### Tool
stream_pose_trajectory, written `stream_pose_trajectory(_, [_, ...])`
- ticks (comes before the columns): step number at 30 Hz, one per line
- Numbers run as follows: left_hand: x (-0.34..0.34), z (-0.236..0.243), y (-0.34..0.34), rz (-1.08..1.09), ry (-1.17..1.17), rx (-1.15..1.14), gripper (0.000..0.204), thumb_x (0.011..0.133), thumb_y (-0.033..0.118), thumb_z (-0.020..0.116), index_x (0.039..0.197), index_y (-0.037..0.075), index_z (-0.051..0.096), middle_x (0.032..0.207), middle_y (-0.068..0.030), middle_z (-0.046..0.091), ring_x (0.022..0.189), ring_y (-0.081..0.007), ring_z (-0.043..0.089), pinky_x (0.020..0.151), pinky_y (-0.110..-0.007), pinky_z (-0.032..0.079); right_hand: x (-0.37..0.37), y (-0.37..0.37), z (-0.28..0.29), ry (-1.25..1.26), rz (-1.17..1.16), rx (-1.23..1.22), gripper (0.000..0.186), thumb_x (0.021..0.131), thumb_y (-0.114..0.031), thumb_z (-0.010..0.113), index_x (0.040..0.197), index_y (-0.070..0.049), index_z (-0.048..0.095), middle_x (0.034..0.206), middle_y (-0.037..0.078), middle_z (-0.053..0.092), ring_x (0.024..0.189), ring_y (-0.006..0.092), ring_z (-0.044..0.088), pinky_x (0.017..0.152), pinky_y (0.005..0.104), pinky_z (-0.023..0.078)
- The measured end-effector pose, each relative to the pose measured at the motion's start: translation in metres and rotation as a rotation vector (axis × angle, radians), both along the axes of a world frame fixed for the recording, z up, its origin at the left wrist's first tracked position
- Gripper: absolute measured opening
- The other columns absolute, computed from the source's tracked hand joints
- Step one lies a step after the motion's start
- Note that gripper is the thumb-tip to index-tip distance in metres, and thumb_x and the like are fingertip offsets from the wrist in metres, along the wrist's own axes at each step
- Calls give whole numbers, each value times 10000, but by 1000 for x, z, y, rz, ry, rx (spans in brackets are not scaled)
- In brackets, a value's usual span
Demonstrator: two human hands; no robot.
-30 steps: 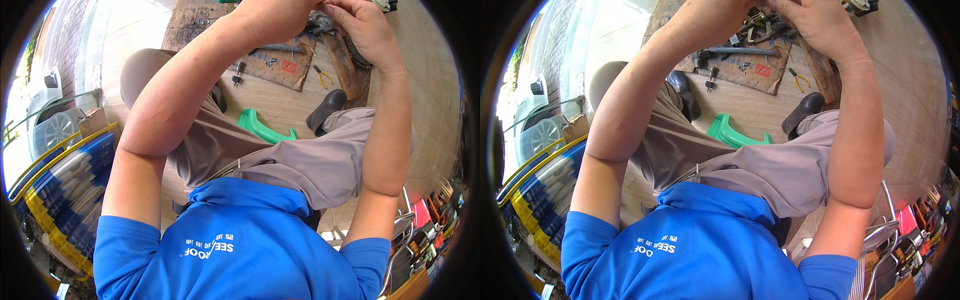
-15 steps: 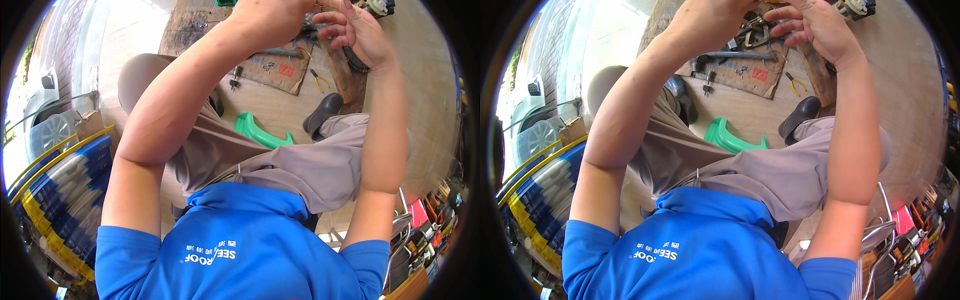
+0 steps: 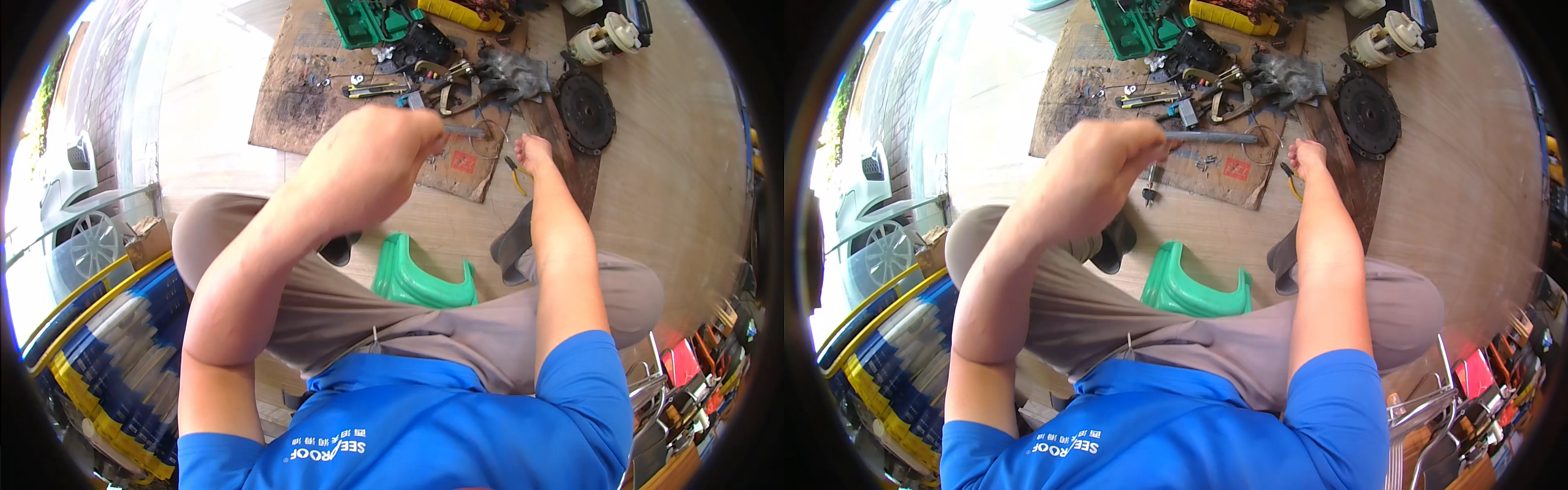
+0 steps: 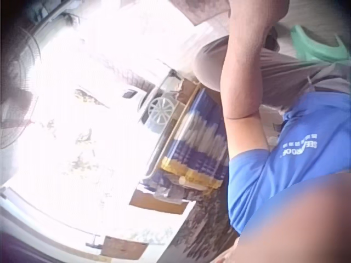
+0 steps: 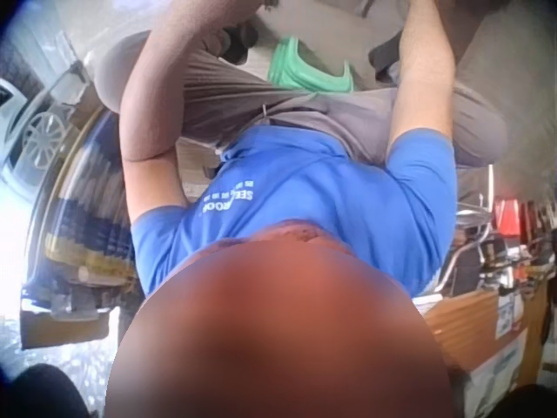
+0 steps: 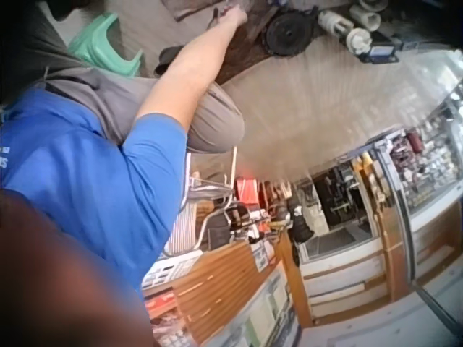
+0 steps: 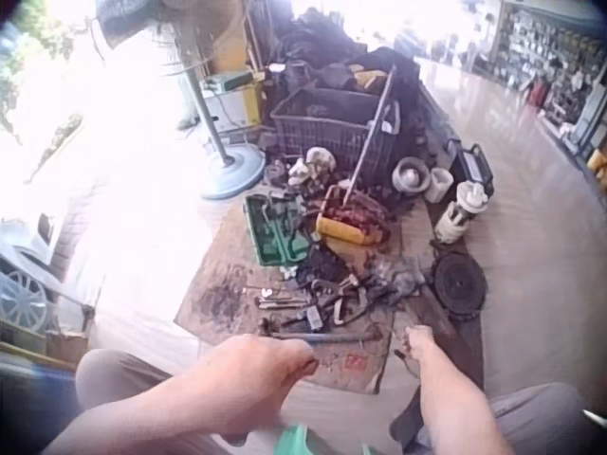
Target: The person sits on a low stool and works on small electronic components on a cardboard mat. They use pliers and their hands to strip wires, twist connections, and manipulate small parts from a disassembled device.
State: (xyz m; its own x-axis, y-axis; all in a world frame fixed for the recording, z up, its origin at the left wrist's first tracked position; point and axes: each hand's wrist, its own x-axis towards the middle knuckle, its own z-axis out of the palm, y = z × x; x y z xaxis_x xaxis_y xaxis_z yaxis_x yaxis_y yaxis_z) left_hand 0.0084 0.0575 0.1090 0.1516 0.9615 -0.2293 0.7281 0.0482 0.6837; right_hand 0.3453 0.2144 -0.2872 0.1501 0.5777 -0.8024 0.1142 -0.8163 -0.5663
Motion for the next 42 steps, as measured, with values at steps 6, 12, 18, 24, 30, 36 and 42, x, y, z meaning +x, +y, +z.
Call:
stream_pose_trajectory(6, [-9,-18,5,-148,42,41,133,841,7,559,957,37,617,836,-170,655,843,-400,647,715,-491,513,-22,34,-54,-88,-234,1,128,976,-166,656,949,-61,588,774,42,615,538,131,486,443,291,359])
stream_pose_trajectory(12, [-5,-25,8,-54,36,162,66,884,39,573,942,34,604,824,-199,645,808,-430,636,688,-499,502,-51,6,-11,114,-167,212,98,959,-123,680,935,-48,622,734,26,603,533,99,494,441,249,370])
stream_pose_trajectory(18, [4,-29,10,154,-169,250,88,955,63,621,1008,5,659,848,-223,663,806,-438,644,686,-421,514,-117,-7,149,386,308,580,83,965,-101,683,987,-21,684,799,12,670,598,52,550,490,212,417])
stream_pose_trajectory(24, [25,-19,16,403,-376,272,170,1019,117,570,1034,-23,665,838,-166,699,738,-229,651,727,-334,525,-148,-62,347,251,624,1042,100,946,-101,722,982,-12,750,827,-14,699,679,30,566,612,189,473])
stream_pose_trajectory(30, [50,6,12,383,-720,275,202,1029,141,561,992,-36,652,790,-140,688,714,-187,649,668,-332,509,-118,-84,414,318,546,882,114,940,-81,725,1011,7,740,861,-13,703,778,51,599,720,205,500])
stream_pose_trajectory(36, [62,17,13,205,-644,176,221,1025,160,570,969,-41,645,709,-114,615,666,-166,558,651,-338,482,-100,-92,405,297,503,1028,111,938,-56,716,1020,15,736,901,5,726,820,51,617,739,213,514])
stream_pose_trajectory(42, [52,16,15,196,-500,137,228,1022,168,567,960,-33,654,750,-157,640,693,-213,580,680,-365,482,-102,-90,415,138,501,877,131,928,-73,725,1042,-9,739,901,21,736,819,62,639,722,233,521])
